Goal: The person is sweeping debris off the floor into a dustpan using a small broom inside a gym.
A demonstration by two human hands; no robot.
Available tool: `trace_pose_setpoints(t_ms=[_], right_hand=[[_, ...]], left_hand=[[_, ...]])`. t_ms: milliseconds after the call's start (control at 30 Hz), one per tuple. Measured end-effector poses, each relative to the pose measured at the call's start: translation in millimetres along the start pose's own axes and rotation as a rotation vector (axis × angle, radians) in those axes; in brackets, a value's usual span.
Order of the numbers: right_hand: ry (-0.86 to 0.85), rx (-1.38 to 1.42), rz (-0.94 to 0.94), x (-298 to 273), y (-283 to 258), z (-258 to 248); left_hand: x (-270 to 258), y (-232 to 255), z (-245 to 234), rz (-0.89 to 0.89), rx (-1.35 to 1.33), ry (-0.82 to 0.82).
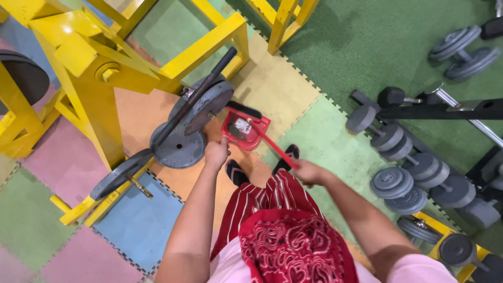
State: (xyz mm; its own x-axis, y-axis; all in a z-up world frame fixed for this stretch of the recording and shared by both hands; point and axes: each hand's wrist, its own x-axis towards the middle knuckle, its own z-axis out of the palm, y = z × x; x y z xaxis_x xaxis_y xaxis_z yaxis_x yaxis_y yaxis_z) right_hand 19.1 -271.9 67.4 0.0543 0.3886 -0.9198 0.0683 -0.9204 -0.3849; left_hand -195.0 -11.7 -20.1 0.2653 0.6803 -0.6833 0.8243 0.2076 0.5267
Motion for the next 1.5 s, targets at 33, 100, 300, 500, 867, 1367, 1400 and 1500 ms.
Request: trace_pose_setpoints(t_ms=[33, 100, 300, 500, 867, 1367, 1400, 1500], right_hand=[[0.005, 0.002, 0.002, -2.1, 17.4, -13.6], [-0.008, 0.329, -0.008, -7.0, 53.9, -41.0], [0.196, 0.34, 0.073, -42.8, 32.2, -70.7], [0.426, 0.411, -0.035, 52.6, 7.8, -6.7], [0.161, 0.452, -0.109, -1.2, 19.7, 111.0], [0.309, 1.144, -0.077, -81.7, 71.3, 23.3], [0.351, 1.113, -0.094, -79.8, 84.0, 10.6], [0.43, 1.156, -0.075, -69.7, 139.2, -31.0]], left_hand=[[1.8, 1.2, -1.3, 0.004, -0.001, -0.004], [6.3, 4.2, -1.8, 0.026, 0.05, -0.039], [12.0, -0.4, 1.6, 0.058, 0.03, -0.077], [5.9, -3.2, -3.7, 0.06, -0.045, -0.099], [5.1, -22.6, -10.5, 0.096, -0.189, -0.24], [22.5, 59.6, 12.9, 0.323, 0.22, -0.331], [25.7, 76.3, 19.3, 0.311, 0.247, -0.338], [26.5, 125.0, 46.2, 0.315, 0.341, -0.369]])
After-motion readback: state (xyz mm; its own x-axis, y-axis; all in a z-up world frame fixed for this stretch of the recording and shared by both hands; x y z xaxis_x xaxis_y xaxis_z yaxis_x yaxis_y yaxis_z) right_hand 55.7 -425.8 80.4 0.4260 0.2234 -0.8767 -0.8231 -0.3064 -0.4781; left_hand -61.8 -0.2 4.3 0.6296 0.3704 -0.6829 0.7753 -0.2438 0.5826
